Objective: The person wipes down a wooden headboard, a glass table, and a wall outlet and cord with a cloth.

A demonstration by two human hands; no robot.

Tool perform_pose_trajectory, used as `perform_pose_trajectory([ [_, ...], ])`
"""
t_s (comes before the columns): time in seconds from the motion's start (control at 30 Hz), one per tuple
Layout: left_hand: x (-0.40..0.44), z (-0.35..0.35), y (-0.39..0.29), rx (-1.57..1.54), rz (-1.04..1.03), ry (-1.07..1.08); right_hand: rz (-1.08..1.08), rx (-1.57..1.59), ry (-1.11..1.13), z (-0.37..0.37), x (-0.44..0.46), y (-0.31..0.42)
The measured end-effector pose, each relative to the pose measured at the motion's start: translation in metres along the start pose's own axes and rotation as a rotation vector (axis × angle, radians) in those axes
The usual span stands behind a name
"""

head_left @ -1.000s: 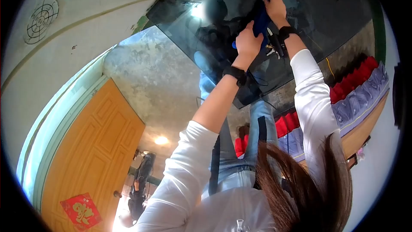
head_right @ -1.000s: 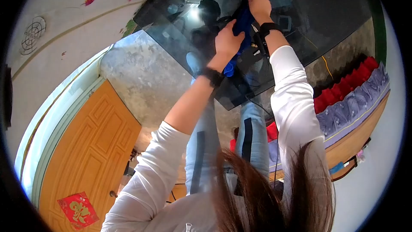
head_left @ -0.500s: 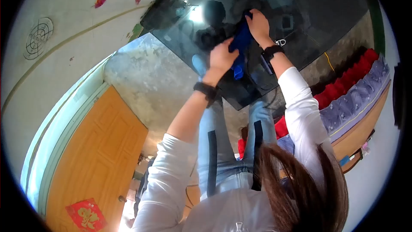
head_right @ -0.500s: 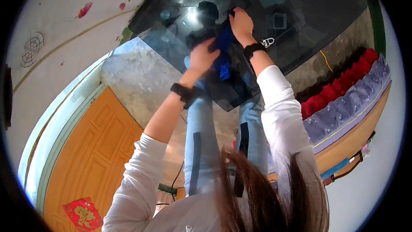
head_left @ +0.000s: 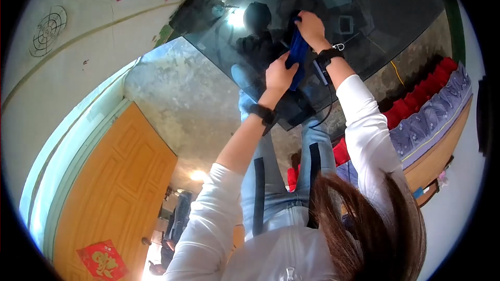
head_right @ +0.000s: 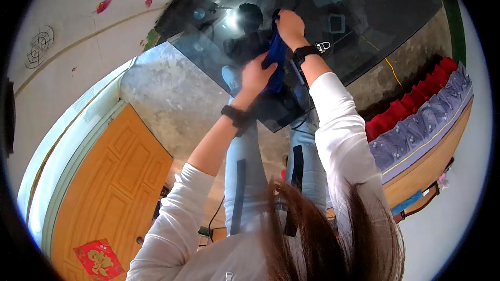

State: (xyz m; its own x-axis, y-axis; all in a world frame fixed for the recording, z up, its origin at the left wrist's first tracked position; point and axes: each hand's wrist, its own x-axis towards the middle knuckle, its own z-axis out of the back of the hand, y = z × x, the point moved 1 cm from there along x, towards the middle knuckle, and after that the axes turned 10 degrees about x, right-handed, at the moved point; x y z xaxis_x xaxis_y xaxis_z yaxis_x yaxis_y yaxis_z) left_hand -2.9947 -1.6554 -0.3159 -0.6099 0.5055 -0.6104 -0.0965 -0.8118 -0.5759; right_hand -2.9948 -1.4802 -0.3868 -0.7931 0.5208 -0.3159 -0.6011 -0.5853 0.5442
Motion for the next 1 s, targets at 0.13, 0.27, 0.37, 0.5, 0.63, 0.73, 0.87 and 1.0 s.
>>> perform_pose_trajectory([
  [0.13, 0.006, -0.008, -0.008, 0.037, -0.029, 0.016, 0.003, 0.017, 0.006, 0.005, -0.005, -0.005],
  [0.27, -0.014, -0.023, 0.001, 0.093, -0.011, 0.087, -0.033, -0.070, 0.174, 0.019, -0.027, -0.016],
  [0.37, -0.014, -0.033, -0.006, -0.015, 0.018, 0.078, -0.017, -0.117, 0.109, 0.022, -0.023, -0.031],
  [0.5, 0.002, -0.031, -0.027, -0.065, -0.011, -0.081, -0.043, -0.165, 0.026, 0.026, 0.006, -0.022],
  [0.63, -0.001, -0.023, -0.010, 0.034, -0.009, -0.024, 0.086, -0.006, -0.001, 0.011, -0.011, -0.020],
  [0.73, -0.030, -0.026, 0.025, 0.043, -0.025, -0.011, 0.023, 0.128, 0.011, -0.005, -0.057, -0.028],
  [0.87, -0.075, -0.051, 0.077, 0.073, 0.028, 0.066, -0.102, 0.304, 0.248, -0.015, -0.150, -0.026],
  [1.0, -0.111, -0.075, 0.117, 0.148, 0.065, 0.366, -0.194, 0.267, 0.308, -0.037, -0.224, -0.026],
])
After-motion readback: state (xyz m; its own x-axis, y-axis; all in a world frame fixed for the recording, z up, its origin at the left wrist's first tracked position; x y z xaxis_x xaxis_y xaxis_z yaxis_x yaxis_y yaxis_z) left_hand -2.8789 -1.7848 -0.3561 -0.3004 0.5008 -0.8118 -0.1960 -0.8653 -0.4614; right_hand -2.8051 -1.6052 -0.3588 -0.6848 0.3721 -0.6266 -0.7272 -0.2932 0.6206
